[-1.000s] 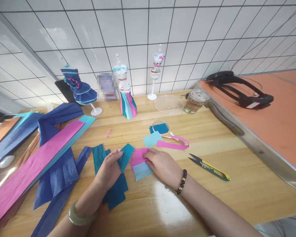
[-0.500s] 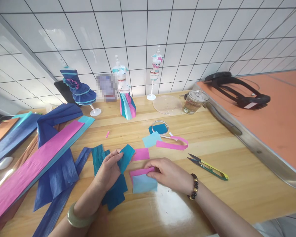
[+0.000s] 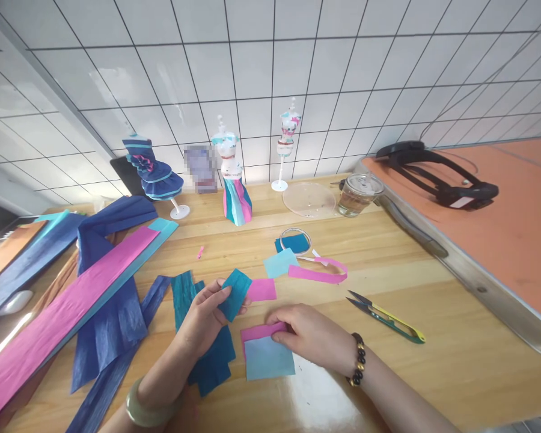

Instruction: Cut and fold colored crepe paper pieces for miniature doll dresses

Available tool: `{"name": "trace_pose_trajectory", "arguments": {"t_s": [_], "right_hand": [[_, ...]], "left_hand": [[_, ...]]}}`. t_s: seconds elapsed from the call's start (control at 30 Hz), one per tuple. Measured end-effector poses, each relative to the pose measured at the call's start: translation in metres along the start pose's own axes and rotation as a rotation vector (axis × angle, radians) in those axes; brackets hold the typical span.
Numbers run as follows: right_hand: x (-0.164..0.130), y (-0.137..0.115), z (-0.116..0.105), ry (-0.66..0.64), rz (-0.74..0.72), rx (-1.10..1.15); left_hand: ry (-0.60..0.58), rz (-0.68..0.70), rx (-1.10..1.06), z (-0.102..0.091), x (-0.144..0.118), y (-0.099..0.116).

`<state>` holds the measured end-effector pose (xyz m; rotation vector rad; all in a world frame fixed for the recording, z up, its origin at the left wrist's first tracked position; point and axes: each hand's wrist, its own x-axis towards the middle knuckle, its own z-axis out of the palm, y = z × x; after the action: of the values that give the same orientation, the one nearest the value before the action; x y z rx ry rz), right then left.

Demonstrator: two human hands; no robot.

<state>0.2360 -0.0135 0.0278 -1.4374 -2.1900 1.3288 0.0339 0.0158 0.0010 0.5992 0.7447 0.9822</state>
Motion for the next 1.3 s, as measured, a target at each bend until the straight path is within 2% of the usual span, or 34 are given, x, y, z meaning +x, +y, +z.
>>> {"name": "trace_pose_trajectory", "arguments": {"t_s": [0.2, 0.57, 0.8, 1.3], "right_hand": [[-0.002, 0.000, -0.001, -0.078, 0.041, -0.041], [0.004, -0.005, -0.005, -0.069, -0.053, -0.149], [0.005, -0.004, -0.003, -0.053, -0.057, -0.188], [0.009, 0.006, -0.007, -0.033, -0.089, -0.102]], "left_hand": [[0.008, 0.003, 0.033, 0.000, 0.000, -0.001], [-0.001, 0.012, 0.066, -0.002, 0.002, -0.003], [0.027, 0.000, 0.073, -0.003, 0.002, -0.003], [0.051, -0.014, 0.045, 0.000, 0.003, -0.001]]}}
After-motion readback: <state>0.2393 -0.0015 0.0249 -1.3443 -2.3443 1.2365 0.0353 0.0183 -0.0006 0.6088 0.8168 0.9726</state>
